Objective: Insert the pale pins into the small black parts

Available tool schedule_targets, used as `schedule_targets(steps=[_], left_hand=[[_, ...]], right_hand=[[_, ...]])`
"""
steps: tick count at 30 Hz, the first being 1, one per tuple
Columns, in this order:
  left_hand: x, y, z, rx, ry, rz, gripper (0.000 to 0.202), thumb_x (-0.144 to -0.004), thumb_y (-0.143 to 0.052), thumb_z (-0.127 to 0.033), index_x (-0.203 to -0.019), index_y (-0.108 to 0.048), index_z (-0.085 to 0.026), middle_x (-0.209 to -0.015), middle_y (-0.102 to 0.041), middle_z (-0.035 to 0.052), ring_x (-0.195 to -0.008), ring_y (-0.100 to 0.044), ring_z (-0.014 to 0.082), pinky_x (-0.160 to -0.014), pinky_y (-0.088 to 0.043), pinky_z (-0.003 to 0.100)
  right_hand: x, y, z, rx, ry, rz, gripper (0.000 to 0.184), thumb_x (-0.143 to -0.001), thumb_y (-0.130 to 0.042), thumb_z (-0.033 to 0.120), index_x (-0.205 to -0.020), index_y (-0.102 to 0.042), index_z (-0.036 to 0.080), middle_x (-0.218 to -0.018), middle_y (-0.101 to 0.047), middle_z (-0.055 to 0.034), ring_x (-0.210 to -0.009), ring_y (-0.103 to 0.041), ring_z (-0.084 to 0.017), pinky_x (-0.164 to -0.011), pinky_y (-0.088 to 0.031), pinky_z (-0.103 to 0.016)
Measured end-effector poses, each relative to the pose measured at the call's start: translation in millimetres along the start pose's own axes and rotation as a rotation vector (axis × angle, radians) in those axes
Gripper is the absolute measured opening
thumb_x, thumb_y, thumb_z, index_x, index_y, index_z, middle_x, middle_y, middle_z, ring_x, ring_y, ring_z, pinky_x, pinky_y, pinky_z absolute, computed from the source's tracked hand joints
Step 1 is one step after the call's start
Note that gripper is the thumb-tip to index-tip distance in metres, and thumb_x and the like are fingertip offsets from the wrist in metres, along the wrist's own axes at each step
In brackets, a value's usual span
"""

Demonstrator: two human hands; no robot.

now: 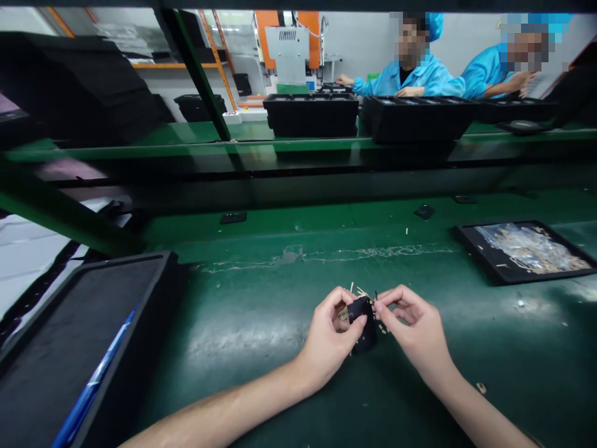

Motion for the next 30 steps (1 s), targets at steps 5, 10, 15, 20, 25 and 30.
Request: schedule_targets(steps=[5, 10, 15, 20, 25, 30], left_hand=[[2, -1.2, -1, 0.001, 0.018, 0.003, 0.018, -0.077, -0.057, -0.012, -0.073, -0.04, -0.016, -0.079, -0.045, -0.0012, -0.074, -0.043, 0.0089, -0.06, -0.039, 0.017], [4, -1.0, -2, 0.002, 0.022, 0.006, 0.019, -0.076, -0.058, -0.011, -0.073, -0.04, -0.016, -0.079, -0.045, -0.0012, -0.074, -0.044, 0.0089, -0.06, -0.039, 0.017], [4, -2.0, -3, 0.009, 0.029, 0.002, 0.018, -0.077, -0.057, -0.011, -0.073, -0.041, -0.016, -0.079, -0.046, -0.0011, -0.075, -0.045, 0.0094, -0.061, -0.04, 0.017], [4, -3.6, -4, 0.006, 0.034, 0.007, 0.017, -0.076, -0.057, -0.01, -0.072, -0.042, -0.016, -0.079, -0.046, -0.001, -0.074, -0.044, 0.0092, -0.061, -0.04, 0.017], [5, -1.9, -4, -0.008, 0.039, 0.0, 0.016, -0.076, -0.057, -0.01, -0.073, -0.042, -0.017, -0.079, -0.046, -0.0007, -0.075, -0.044, 0.0099, -0.06, -0.039, 0.017], [4, -1.7, -5, -0.038, 0.044, 0.002, 0.016, -0.077, -0.056, -0.011, -0.073, -0.042, -0.017, -0.08, -0.046, -0.0002, -0.074, -0.045, 0.0103, -0.059, -0.039, 0.018]], right_hand=[[4, 0, 3, 0.007, 0.015, 0.003, 0.013, -0.077, -0.061, 0.025, -0.067, -0.057, 0.018, -0.074, -0.06, -0.0026, -0.061, -0.054, -0.012, -0.05, -0.044, -0.02], [4, -2, -1, -0.05, -0.051, 0.051, 0.016, -0.076, -0.063, 0.028, -0.066, -0.058, 0.017, -0.071, -0.059, -0.0015, -0.054, -0.052, -0.009, -0.049, -0.044, -0.02], [1, -5, -8, -0.118, -0.12, 0.064, 0.017, -0.075, -0.065, 0.03, -0.067, -0.058, 0.016, -0.068, -0.058, -0.0005, -0.052, -0.05, -0.008, -0.047, -0.042, -0.019], [1, -4, -8, -0.128, -0.121, 0.062, 0.016, -0.075, -0.066, 0.029, -0.067, -0.059, 0.016, -0.068, -0.058, -0.0003, -0.051, -0.05, -0.008, -0.047, -0.042, -0.018], [1, -4, -8, -0.109, -0.126, 0.055, 0.015, -0.075, -0.066, 0.027, -0.068, -0.06, 0.016, -0.068, -0.058, 0.0, -0.05, -0.05, -0.007, -0.046, -0.042, -0.017], [2, -4, -7, -0.095, -0.13, 0.05, 0.015, -0.074, -0.066, 0.028, -0.067, -0.059, 0.016, -0.069, -0.058, -0.0003, -0.05, -0.05, -0.007, -0.047, -0.043, -0.018]])
Point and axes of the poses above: each hand's wrist, its own x-axis away from the middle knuckle, its own y-axis out of the back of the hand, z = x × y, the point moved 9 cm from there along -x, towards the middle knuckle
